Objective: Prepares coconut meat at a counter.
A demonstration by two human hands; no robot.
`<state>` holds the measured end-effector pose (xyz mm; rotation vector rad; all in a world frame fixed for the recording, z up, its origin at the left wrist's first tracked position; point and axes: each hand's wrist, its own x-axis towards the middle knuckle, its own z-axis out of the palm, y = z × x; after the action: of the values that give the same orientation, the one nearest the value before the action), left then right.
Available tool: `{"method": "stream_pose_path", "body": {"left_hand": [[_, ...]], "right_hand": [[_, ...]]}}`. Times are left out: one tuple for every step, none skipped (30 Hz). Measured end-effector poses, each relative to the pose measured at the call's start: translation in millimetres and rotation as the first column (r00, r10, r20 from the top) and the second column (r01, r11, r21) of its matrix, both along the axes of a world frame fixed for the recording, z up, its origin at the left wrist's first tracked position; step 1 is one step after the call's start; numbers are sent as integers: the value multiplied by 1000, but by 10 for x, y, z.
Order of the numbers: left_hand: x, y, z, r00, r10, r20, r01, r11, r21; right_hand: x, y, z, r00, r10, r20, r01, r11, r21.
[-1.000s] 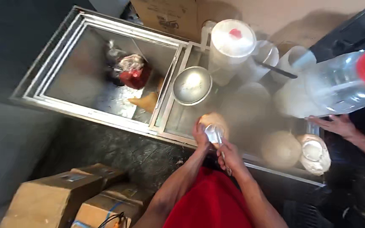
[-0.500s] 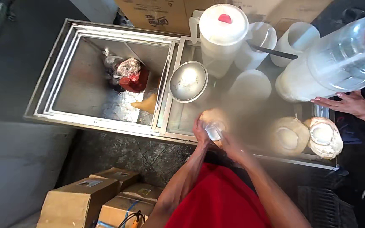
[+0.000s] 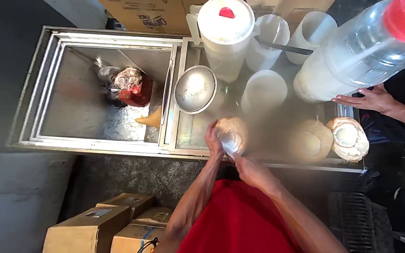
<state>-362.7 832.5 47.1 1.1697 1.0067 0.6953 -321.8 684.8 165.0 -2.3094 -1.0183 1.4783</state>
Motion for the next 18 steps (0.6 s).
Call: {"method": "stream_pose_path", "body": {"left_hand": [[-24, 28, -14, 999, -47, -15, 47, 999, -1], [-38, 38, -21, 996, -83, -30, 82, 996, -16], [-27, 39, -16, 994, -100, -33, 98, 994, -40], [0, 42, 2, 994, -106, -29, 104, 992, -65], [24, 43, 24, 995, -99, -28, 96, 991, -91], [48, 47, 47, 997, -73, -29, 69, 990, -122], [65, 59, 69, 998, -45, -32, 39, 985, -165], [84, 71, 86, 999, -28, -35, 20, 980, -200], [78, 73, 87, 999, -27, -36, 19, 977, -214], [41, 61, 63, 998, -38, -46, 28, 978, -209], [23, 50, 34, 997, -48, -59, 36, 981, -188], [35, 41, 25, 996, -53, -74, 41, 986, -160], [63, 28, 35, 995, -51, -88, 38, 989, -140], [103, 26, 51, 993, -46, -105, 32, 991, -131], [132, 42, 74, 991, -60, -121, 45, 991, -125], [155, 66, 102, 986, -93, -139, 78, 991, -113], [160, 83, 112, 978, -140, -152, 124, 986, -112], [141, 78, 108, 969, -188, -161, 169, 978, -123]], "right_hand": [[104, -38, 36, 1000, 14, -18, -14, 1000, -3], [194, -35, 52, 999, -22, -50, 22, 1000, -1], [251, 12, 28, 992, -93, -83, 94, 996, 11], [259, 75, -43, 978, -172, -117, 177, 984, 34], [208, 118, -143, 960, -229, -163, 242, 968, 66], [137, 138, -191, 952, -235, -196, 255, 963, 85], [88, 128, -172, 963, -187, -192, 208, 974, 94], [81, 94, -130, 979, -118, -163, 136, 986, 100], [112, 55, -86, 990, -53, -127, 65, 993, 96], [160, 23, -59, 994, -19, -111, 29, 996, 88], [218, 23, -63, 993, -29, -115, 39, 996, 86], [246, 55, -100, 989, -77, -123, 88, 992, 90], [227, 95, -151, 983, -128, -130, 142, 985, 100], [179, 119, -171, 983, -137, -121, 150, 983, 104], [142, 118, -143, 990, -99, -96, 108, 989, 96], [156, 98, -89, 997, -37, -73, 42, 996, 79], [213, 70, -28, 998, 19, -66, -16, 998, 53], [281, 44, 8, 996, 49, -77, -47, 998, 29]]}}
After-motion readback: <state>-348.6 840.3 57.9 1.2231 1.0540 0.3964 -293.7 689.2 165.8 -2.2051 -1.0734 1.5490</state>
